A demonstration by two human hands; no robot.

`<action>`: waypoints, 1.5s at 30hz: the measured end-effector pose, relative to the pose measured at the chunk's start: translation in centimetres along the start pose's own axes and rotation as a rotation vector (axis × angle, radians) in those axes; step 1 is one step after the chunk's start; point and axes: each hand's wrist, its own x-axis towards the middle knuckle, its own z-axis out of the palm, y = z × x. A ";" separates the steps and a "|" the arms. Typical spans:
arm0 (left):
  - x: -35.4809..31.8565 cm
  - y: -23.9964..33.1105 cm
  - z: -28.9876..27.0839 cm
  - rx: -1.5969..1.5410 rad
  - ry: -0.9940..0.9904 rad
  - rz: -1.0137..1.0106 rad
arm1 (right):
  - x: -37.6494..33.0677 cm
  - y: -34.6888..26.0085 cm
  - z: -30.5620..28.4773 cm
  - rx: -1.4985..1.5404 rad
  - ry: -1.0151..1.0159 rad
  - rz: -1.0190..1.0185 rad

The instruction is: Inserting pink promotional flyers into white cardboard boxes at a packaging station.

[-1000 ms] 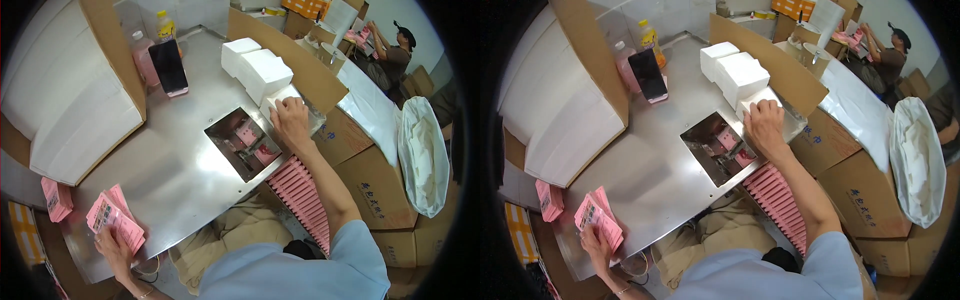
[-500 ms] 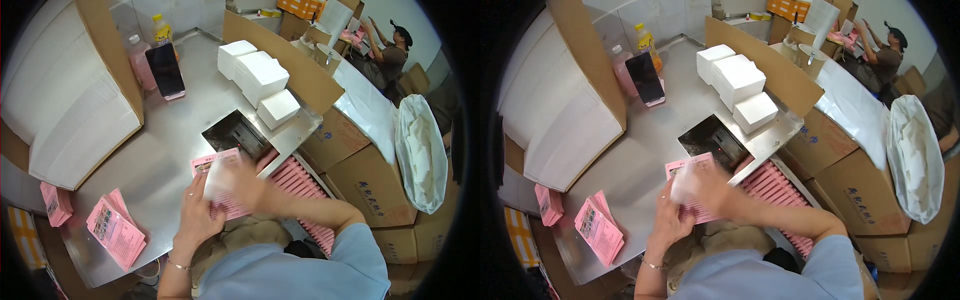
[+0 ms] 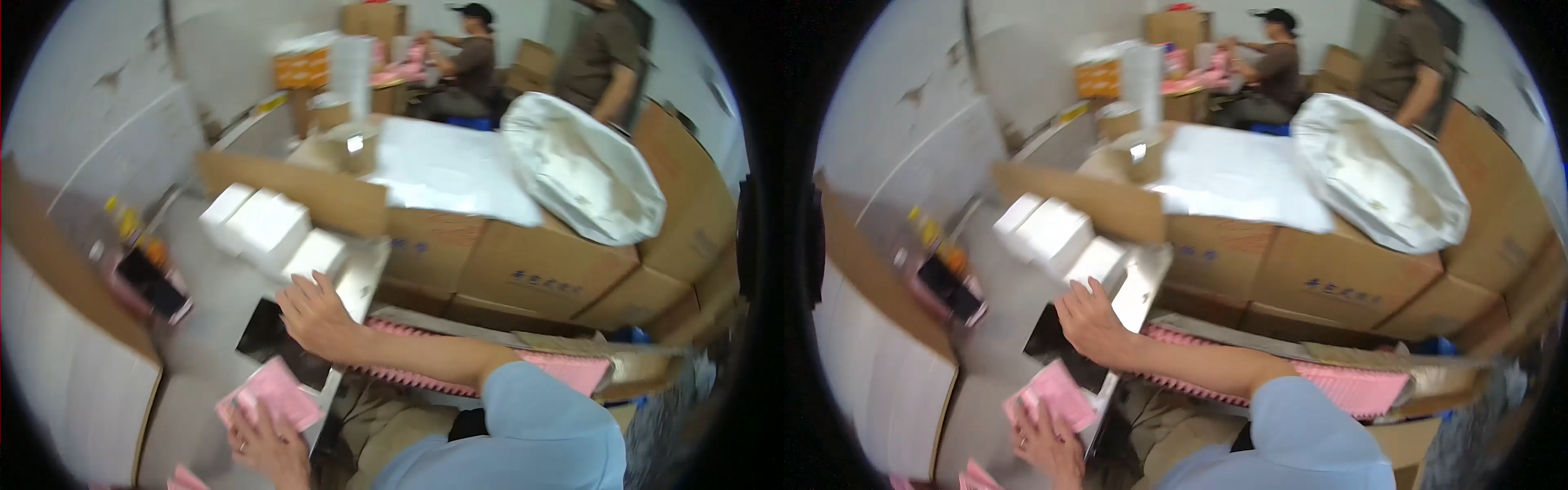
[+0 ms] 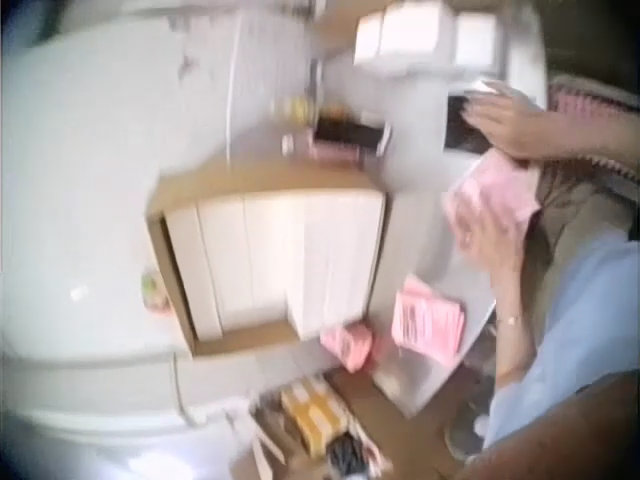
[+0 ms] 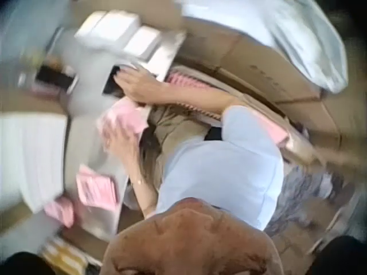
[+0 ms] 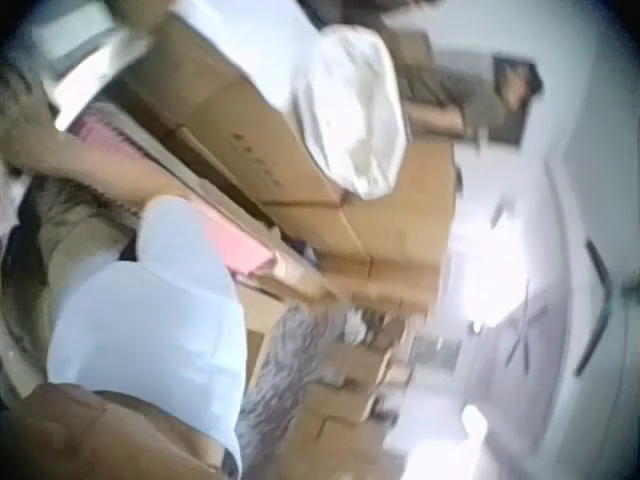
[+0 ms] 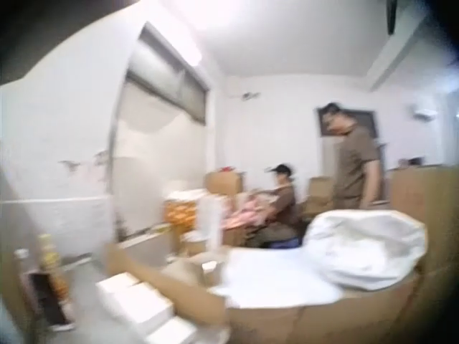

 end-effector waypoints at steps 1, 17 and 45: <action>0.9 0.6 -1.0 0.023 -0.051 -0.002 | 0.5 1.6 0.5 -0.129 -0.129 0.031; 1.3 -0.8 -3.4 -0.020 -0.177 0.032 | -0.9 6.7 4.8 0.107 0.032 0.142; -0.1 -3.1 -6.9 -0.709 -0.291 -0.067 | -3.0 -5.9 5.5 0.622 -0.496 0.022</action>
